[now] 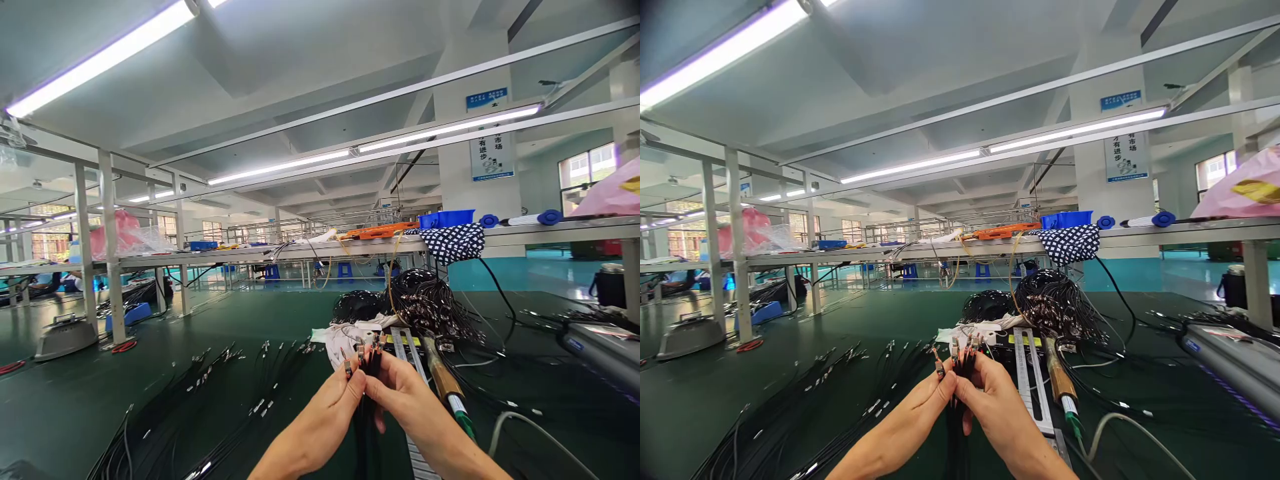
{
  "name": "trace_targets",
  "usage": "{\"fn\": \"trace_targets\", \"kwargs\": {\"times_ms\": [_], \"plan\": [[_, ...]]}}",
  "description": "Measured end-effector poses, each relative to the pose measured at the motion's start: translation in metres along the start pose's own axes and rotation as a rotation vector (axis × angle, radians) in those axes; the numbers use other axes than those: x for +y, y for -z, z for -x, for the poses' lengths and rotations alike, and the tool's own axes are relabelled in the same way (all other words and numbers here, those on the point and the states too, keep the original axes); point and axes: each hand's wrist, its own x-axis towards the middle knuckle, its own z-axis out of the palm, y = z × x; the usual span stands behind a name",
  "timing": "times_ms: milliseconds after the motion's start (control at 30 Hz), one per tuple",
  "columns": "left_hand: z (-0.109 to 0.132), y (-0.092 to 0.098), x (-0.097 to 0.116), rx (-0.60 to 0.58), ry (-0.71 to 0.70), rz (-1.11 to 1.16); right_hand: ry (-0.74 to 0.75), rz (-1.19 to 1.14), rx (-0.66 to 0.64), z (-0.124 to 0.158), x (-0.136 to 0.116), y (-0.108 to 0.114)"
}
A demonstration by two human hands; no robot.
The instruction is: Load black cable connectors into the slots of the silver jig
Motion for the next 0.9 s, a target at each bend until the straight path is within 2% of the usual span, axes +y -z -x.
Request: {"fn": "trace_targets", "kwargs": {"times_ms": [233,333,500,700,900], "plan": [[-0.003,0.000,-0.001,0.128,-0.082,0.070,-0.024,0.170,0.063,0.002,0.010,0.000],[-0.004,0.000,0.002,0.119,-0.097,0.057,-0.013,0.231,0.068,0.004,0.011,-0.001],[-0.006,0.000,0.008,0.095,-0.128,0.011,0.014,0.201,0.101,0.003,0.005,-0.007],[-0.009,-0.004,0.005,0.248,-0.167,-0.126,0.003,0.209,0.101,0.001,0.000,-0.010],[-0.009,-0.008,-0.002,0.332,-0.202,-0.056,-0.013,0.161,0.073,0.003,0.001,-0.008]]}}
